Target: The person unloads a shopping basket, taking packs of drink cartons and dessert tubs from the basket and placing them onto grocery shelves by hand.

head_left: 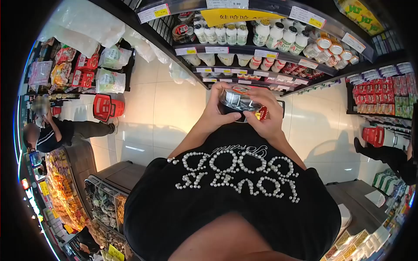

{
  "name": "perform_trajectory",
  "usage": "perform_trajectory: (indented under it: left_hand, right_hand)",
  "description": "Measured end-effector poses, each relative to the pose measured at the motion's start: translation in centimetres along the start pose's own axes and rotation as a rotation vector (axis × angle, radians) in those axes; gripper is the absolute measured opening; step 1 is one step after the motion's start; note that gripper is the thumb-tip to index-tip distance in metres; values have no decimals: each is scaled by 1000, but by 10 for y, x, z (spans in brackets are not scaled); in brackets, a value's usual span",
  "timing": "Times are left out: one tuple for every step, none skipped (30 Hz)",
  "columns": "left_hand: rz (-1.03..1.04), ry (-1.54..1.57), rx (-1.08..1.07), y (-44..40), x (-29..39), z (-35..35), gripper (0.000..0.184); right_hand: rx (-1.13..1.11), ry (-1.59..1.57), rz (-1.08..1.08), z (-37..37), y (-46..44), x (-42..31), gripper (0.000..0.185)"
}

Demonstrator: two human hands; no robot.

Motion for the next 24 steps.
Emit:
perform_trajectory:
  left_hand:
    - [-20,21,19,1,-1,0,75]
    - [-38,40,37,1,-2,0,76]
    - [-41,34,33,1,0,2,73]
    - [-36,29,26,-2,1,4,69]
    - [-32,22,19,-3,2,5,66]
    - [-149,36,0,-3,-5,4,62]
    - [-262,48,-18,-2,-16,-2,57]
    - [-375,54,-32,3,-29,-11,53]
    - [-287,-14,-79,6,-46,-16,41]
    - [-457,178,-103,11,-39,-4,42]
    - [-625,375,-127,17,-31,10,45]
    - [-635,418,-156,21,-31,12,50]
    - [-645,461,-186,25,-36,11,56]
    - [-690,504,-227,32,-52,7,63]
    - [-736,661,-232,34,-54,13,68]
    - [-752,719,-226,37,-56,15,69]
    - [-768,777,-221,40,-60,16,70]
    - [-778,762,-190,42,-65,15,68]
    - [-776,772,-170,42,-65,15,66]
    - [-785,814,-167,44,-66,15,65]
    - [-793,857,-163,42,-64,16,65]
    - [-763,791,-205,40,-60,16,69]
    - [-733,725,-245,36,-54,16,74]
    - [-704,659,-286,32,-45,18,80]
  right_hand:
    - [7,-2,8,0,0,-1,40]
    - [14,-4,13,0,0,-1,39]
    - [24,-5,26,-1,0,-1,39]
    - [33,-1,32,-1,-1,0,39]
    - [43,0,38,-2,-2,0,39]
    - [45,-7,79,-2,-1,3,39]
    - [47,-16,114,-2,2,7,38]
    - [50,-32,149,0,4,11,38]
    - [20,-124,234,3,6,17,37]
    - [-14,-216,319,7,10,24,35]
    - [-50,-305,405,11,12,31,34]
    - [-71,-406,460,15,13,36,28]
    - [-107,-487,523,19,15,41,26]
    - [-143,-567,587,22,17,46,25]
    - [-179,-645,651,24,20,51,24]
    - [-221,-689,646,26,21,53,22]
    - [-231,-697,637,26,21,54,22]
    - [-240,-706,628,26,21,54,22]
    - [-249,-715,620,27,21,55,22]
    - [-250,-694,606,28,22,57,19]
    - [-240,-661,578,26,21,57,18]
    - [-230,-628,551,24,21,57,16]
    - [-220,-596,525,22,20,55,15]
    - [-172,-621,575,21,22,54,12]
Point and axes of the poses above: each hand's wrist, its own y-axis away from the middle knuckle, its own z-axis out of the palm, x = y × z, the point moved 6 cm from there along -y, towards the middle knuckle, and after that the axes turned 3 degrees about -x, right-handed, at the moved point
